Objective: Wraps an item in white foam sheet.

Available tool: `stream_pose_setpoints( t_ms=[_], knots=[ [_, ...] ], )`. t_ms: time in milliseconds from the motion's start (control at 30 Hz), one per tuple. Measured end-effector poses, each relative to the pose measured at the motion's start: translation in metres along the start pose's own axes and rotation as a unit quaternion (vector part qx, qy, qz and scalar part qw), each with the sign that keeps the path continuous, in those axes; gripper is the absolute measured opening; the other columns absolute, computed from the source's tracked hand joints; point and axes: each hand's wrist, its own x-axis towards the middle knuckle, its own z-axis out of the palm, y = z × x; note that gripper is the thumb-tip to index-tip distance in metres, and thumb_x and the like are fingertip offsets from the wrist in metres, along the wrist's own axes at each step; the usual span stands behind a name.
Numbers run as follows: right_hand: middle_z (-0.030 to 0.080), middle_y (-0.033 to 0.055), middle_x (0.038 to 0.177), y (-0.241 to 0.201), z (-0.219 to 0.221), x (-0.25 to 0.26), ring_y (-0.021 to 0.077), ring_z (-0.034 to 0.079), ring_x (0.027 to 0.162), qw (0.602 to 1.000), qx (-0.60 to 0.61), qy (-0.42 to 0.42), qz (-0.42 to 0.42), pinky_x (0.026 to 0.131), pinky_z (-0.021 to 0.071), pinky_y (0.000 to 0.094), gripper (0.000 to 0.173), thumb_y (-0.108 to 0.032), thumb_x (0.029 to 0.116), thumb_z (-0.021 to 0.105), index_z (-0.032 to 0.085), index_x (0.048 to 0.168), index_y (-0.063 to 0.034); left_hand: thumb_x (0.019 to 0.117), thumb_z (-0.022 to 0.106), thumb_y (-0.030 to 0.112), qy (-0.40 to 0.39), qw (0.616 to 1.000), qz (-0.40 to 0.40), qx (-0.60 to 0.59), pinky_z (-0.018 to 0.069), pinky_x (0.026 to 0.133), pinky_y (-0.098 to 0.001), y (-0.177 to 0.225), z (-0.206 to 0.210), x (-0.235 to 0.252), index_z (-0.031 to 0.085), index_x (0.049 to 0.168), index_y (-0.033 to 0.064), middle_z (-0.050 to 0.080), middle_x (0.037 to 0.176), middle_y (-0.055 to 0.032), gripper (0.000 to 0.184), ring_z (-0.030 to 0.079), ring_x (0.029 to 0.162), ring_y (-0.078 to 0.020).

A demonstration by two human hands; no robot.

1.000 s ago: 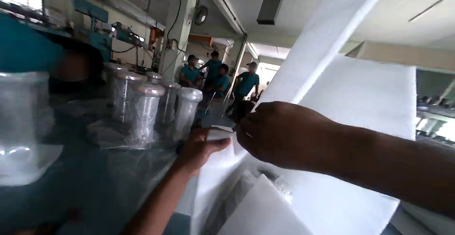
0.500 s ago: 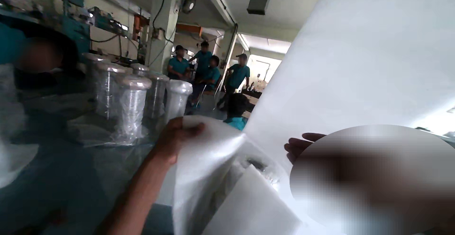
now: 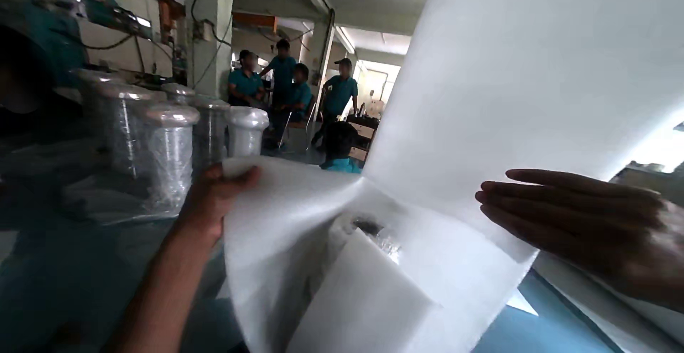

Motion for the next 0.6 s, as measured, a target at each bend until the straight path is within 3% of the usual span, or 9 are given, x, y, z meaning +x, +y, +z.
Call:
stream_pose_setpoints(
  t_ms=[467, 600],
  knots=[
    [0.072, 0.0189, 0.120, -0.005, -0.037, -0.082, 0.0351, 0.068, 0.118, 0.985, 0.029, -0.112, 0.127, 0.111, 0.0464, 0.0522, 0.033, 0.007, 0.0930, 0.050, 0.075, 0.113, 0.0031, 0.1005, 0.057, 0.006, 0.023, 0.999, 0.046, -0.009, 0.0608, 0.067, -0.0209, -0.013, -0.024, 0.014, 0.065, 0.107, 0.0108, 0.073, 0.088, 0.0075, 0.011, 0.070, 0.075, -0.0003],
    [0.075, 0.0181, 0.113, -0.017, -0.041, -0.120, 0.0352, 0.069, 0.116, 0.978, 0.025, -0.100, 0.181, 0.110, 0.0464, 0.0518, 0.032, 0.010, 0.0915, 0.049, 0.077, 0.106, 0.0041, 0.1007, 0.054, 0.004, 0.000, 0.997, 0.064, -0.045, 0.0612, 0.068, -0.0209, -0.022, -0.038, 0.024, 0.066, 0.105, 0.0118, 0.074, 0.089, 0.0074, 0.015, 0.070, 0.076, -0.0006]
  ],
)
